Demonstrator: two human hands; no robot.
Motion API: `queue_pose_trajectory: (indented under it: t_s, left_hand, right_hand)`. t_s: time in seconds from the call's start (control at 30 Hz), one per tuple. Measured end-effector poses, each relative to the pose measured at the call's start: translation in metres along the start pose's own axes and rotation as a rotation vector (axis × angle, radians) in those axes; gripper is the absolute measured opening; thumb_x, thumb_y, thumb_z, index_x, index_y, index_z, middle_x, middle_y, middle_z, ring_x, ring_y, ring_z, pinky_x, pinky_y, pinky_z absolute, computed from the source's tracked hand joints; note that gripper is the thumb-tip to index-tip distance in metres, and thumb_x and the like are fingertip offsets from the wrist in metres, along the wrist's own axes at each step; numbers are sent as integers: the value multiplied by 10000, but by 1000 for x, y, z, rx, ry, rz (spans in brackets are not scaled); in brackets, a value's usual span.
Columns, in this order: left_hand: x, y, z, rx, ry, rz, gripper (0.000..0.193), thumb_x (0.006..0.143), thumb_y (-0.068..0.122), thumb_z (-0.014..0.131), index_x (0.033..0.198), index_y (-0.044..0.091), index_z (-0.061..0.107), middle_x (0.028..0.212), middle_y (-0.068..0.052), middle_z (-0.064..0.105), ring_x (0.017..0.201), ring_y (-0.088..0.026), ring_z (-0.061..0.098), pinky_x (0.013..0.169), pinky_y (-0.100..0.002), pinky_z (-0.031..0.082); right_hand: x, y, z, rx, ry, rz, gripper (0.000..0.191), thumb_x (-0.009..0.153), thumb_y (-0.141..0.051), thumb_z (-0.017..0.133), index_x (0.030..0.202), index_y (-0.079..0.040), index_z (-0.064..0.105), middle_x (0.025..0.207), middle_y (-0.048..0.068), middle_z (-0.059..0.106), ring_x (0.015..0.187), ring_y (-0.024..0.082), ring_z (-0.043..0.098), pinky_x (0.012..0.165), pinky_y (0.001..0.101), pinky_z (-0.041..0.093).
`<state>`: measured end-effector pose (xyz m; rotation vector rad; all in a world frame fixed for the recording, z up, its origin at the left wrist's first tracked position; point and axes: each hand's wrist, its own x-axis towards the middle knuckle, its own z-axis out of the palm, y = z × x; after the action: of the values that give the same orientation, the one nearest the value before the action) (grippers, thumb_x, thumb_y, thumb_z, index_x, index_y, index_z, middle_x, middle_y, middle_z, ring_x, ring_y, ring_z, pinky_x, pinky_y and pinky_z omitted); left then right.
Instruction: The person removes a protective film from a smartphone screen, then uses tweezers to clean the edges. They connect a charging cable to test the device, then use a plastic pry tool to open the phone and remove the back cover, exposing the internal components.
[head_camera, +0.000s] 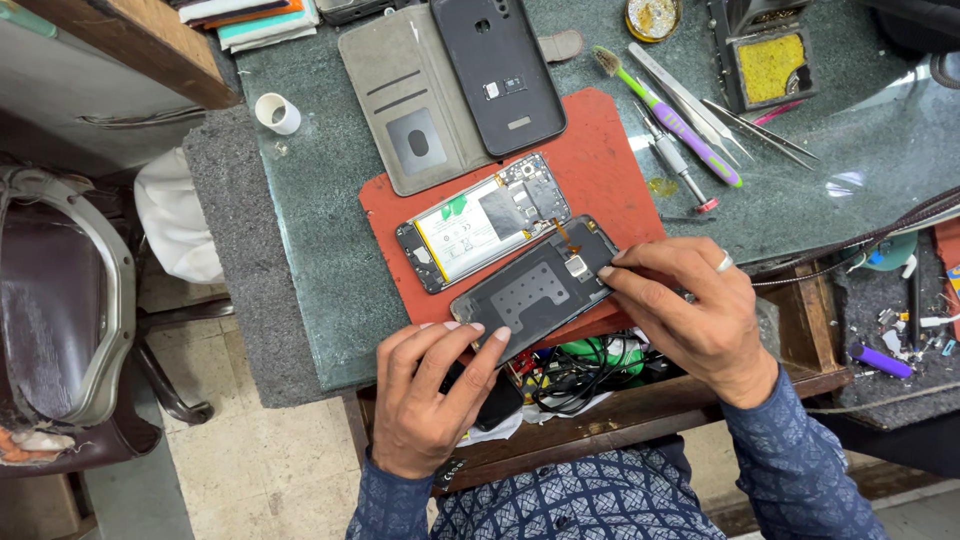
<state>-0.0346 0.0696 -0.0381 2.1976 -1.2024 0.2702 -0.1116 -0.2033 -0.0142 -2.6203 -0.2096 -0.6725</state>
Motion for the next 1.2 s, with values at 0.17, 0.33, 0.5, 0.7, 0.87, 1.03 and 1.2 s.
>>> queue_pose_trajectory:
  t_s: [0.17, 0.33, 0.5, 0.7, 0.87, 1.03, 1.2]
  left_hand:
    - [-2, -6, 0, 9, -38, -23, 468, 808, 216, 856, 1258, 185, 731, 1233, -5, 618, 1176, -232, 546, 1006, -453, 469]
    - [-4, -10, 1, 47, -31, -58, 476, 833, 354, 871, 1238, 158, 719, 1272, -31, 584, 1226, -255, 514, 1039, -470, 450]
    - [-6, -8, 2, 31, -7, -81, 474, 827, 371, 858, 1231, 160, 732, 1276, -33, 588, 1226, -260, 504, 1042, -464, 448]
    - [-4, -5, 0, 33, 157, -148, 258, 929, 182, 784, 1177, 136, 729, 1192, -50, 647, 1170, -275, 571, 1035, -421, 489]
    - [0, -5, -1, -60, 259, -257, 51, 966, 96, 597, 957, 45, 604, 1033, -87, 633, 1086, -324, 623, 989, -448, 491]
    - [5, -4, -1, -117, 265, -310, 105, 983, 99, 632, 916, 40, 575, 977, -102, 614, 1022, -309, 613, 916, -439, 499]
    - [23, -1, 0, -86, 272, -255, 190, 981, 74, 735, 1143, 21, 651, 1104, -116, 637, 1057, -295, 620, 918, -442, 497]
  right_hand:
    - [0, -1, 0, 16, -28, 9, 329, 753, -97, 867, 1057, -55, 748, 1085, 83, 685, 955, 267, 677, 813, 378, 554]
    - [1, -2, 4, 8, -47, 3, 388, 738, -207, 900, 1052, -42, 746, 1086, 93, 682, 945, 284, 676, 804, 383, 555]
    - [2, 3, -4, -15, 90, 124, 223, 871, -100, 858, 1048, -57, 729, 1095, 86, 706, 962, 234, 689, 810, 338, 558]
    - [24, 23, -25, -125, 203, 364, 87, 1017, -3, 739, 1091, -12, 694, 1077, 118, 685, 961, 238, 676, 830, 336, 548]
    - [35, 26, -18, -316, 67, 290, 221, 891, -27, 791, 1086, -11, 689, 952, 125, 668, 873, 323, 602, 765, 438, 484]
    - [36, 30, -7, -321, 67, 275, 157, 989, -58, 804, 1094, -45, 689, 949, 90, 639, 880, 269, 596, 784, 381, 479]
    - [39, 14, -17, 21, 240, 332, 102, 1033, 45, 759, 1076, -5, 681, 972, 88, 669, 882, 192, 630, 795, 304, 499]
